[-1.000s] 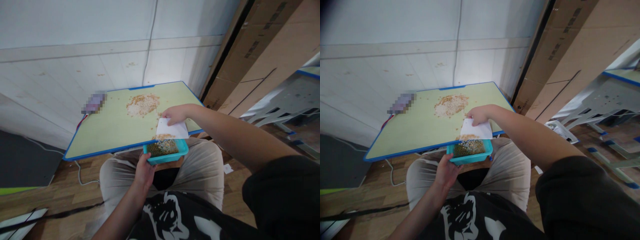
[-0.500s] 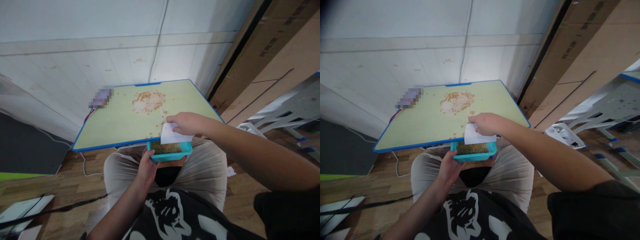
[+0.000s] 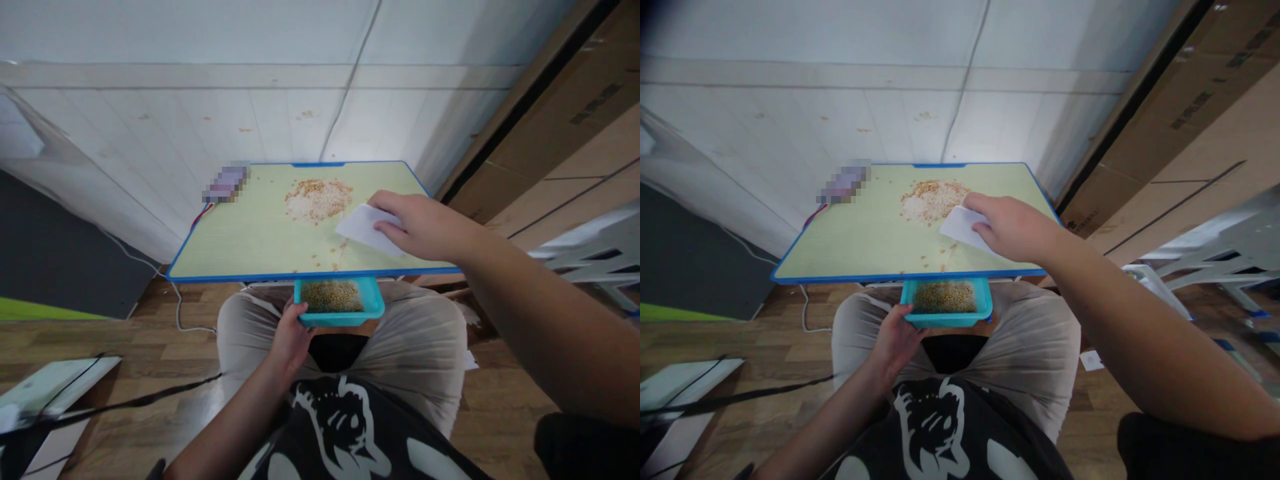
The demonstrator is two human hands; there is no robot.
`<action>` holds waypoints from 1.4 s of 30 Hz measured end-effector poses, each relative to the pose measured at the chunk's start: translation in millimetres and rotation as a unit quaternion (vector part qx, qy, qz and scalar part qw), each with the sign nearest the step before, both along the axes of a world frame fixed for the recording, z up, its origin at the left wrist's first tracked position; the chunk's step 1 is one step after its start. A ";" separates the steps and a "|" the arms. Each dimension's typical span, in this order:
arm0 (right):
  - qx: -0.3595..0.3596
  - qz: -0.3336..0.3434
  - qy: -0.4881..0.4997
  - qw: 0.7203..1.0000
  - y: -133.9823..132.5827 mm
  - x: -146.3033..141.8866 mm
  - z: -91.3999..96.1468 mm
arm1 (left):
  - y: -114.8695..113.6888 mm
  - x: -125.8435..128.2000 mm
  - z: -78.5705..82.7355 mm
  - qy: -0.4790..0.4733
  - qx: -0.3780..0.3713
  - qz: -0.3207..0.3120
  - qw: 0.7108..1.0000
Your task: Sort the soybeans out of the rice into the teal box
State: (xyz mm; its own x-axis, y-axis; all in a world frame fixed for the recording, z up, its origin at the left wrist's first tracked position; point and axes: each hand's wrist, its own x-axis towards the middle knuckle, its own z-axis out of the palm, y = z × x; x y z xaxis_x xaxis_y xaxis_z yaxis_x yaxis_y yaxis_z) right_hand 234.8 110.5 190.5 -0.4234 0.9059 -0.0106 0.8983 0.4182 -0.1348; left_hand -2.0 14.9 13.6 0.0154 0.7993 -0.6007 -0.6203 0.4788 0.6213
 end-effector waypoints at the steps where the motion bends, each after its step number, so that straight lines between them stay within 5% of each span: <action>1: 0.011 0.011 0.008 1.000 2.8 -4.0 2.7 | -1.6 -3.1 0.7 -0.001 0.000 0.000 1.000; 11: 0.050 0.213 0.032 0.975 37.8 -102.3 -2.0 | -12.1 -35.4 -1.4 -0.009 -0.018 0.042 0.999; 17: 0.039 0.246 -0.080 0.965 44.5 -136.1 -19.9 | -12.3 -43.4 -2.7 -0.001 -0.006 0.038 0.999; 42: -0.021 0.196 -0.210 0.958 17.7 -75.6 -6.8 | -9.3 -29.9 12.7 -0.021 -0.016 0.005 1.000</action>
